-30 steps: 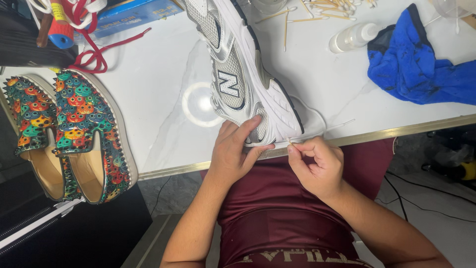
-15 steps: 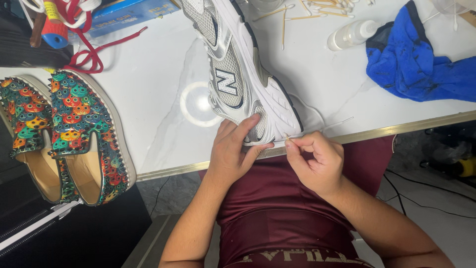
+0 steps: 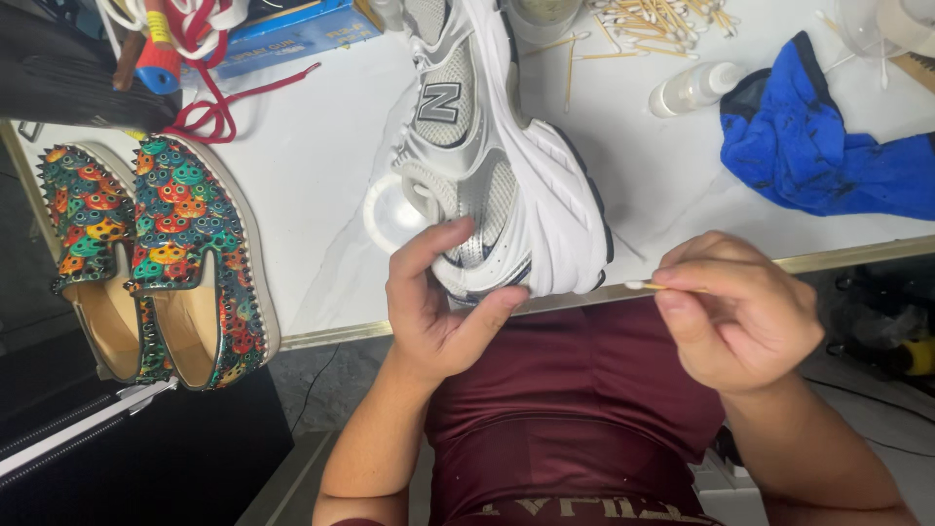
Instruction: The person applies liquid adhesive to the detached sole edges of a white sneaker using a small wooden stick and presses the pieces together by hand.
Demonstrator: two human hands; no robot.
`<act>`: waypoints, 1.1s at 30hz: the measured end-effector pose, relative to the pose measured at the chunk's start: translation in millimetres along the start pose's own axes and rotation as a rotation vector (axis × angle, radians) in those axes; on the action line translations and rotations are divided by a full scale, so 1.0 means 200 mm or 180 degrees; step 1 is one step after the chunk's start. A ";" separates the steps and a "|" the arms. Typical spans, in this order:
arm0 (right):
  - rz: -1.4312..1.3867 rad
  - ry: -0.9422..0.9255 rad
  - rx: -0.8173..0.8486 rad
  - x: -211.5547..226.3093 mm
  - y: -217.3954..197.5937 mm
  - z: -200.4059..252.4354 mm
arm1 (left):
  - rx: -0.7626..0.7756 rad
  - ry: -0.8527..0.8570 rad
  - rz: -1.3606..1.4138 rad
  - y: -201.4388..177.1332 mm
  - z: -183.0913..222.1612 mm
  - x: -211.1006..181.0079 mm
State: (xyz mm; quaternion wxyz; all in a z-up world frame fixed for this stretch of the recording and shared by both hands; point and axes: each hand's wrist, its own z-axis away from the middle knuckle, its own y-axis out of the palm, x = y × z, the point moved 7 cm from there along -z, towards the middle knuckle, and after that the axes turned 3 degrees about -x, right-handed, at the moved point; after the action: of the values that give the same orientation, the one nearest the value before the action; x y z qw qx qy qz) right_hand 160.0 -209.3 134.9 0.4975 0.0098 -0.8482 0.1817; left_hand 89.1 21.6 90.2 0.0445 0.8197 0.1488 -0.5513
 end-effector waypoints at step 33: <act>0.1320 0.1339 0.0827 -0.46 -0.04 -0.13 | 0.1199 0.0710 -0.1928 -0.09 -0.22 -0.24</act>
State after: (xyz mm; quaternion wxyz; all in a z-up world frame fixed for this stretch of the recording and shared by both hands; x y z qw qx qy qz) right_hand 230.2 -223.3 70.0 0.6088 -0.1375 -0.6804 0.3840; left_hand 106.6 39.2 152.4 -0.2887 0.7874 0.2844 -0.4645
